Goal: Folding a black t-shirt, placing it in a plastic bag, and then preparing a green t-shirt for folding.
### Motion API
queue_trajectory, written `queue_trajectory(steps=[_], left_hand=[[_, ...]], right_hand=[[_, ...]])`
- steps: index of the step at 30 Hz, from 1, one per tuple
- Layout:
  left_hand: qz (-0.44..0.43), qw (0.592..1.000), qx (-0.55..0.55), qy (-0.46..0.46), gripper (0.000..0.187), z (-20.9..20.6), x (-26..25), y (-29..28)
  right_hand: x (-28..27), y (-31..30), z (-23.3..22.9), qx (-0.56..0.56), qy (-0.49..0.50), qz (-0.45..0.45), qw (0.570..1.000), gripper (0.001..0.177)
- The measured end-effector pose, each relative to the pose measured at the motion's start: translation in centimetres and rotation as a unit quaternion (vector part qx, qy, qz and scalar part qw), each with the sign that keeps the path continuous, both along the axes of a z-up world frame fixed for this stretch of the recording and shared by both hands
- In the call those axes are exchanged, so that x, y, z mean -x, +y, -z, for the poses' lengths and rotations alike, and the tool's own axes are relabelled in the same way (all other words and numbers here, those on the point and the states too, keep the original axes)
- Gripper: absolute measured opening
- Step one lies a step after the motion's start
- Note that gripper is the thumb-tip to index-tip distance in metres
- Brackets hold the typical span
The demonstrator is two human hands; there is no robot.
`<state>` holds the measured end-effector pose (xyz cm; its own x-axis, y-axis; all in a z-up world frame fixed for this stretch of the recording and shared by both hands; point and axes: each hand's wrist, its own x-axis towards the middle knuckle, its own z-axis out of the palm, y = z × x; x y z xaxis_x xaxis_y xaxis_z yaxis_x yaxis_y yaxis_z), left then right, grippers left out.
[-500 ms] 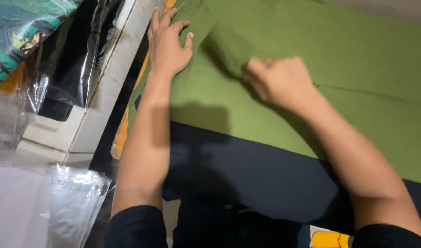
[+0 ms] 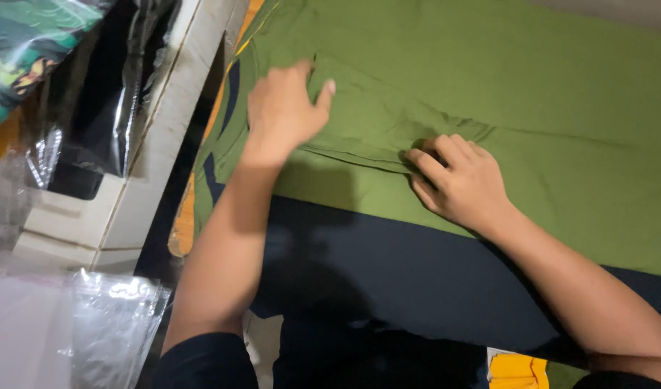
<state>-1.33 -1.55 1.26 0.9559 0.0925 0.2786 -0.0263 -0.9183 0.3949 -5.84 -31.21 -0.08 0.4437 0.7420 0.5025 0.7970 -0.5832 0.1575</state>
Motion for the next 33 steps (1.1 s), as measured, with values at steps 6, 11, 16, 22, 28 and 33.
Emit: queue_trajectory(steps=[6,11,16,22,28,33], left_hand=[[-0.027,0.958,-0.089,0.271,0.084,-1.9,1.7,-1.2],[0.058,0.967,0.072,0.236,0.084,-1.3,2.2,0.3],[0.121,0.947,0.117,0.273,0.081,-5.6,4.2,1.0],[0.123,0.983,0.002,0.134,0.053,-1.8,2.3,-1.1],[0.157,0.984,-0.068,0.04,0.045,2.6,1.3,-3.6],[0.072,0.941,-0.143,0.297,0.081,-1.3,1.0,-3.0]], right_hand=[[-0.5,-0.2,1.0,-0.004,0.057,-0.029,0.998,0.018],[0.3,0.0,0.5,0.042,0.009,0.01,0.999,0.017],[1.2,0.0,0.3,0.014,-0.031,-0.013,0.999,0.015],[1.8,1.5,-2.7,-0.059,0.013,-0.053,0.997,0.044],[0.3,1.2,-0.5,0.055,0.131,0.035,0.989,0.07],[-1.4,0.3,-0.1,0.087,0.244,0.019,0.966,0.082]])
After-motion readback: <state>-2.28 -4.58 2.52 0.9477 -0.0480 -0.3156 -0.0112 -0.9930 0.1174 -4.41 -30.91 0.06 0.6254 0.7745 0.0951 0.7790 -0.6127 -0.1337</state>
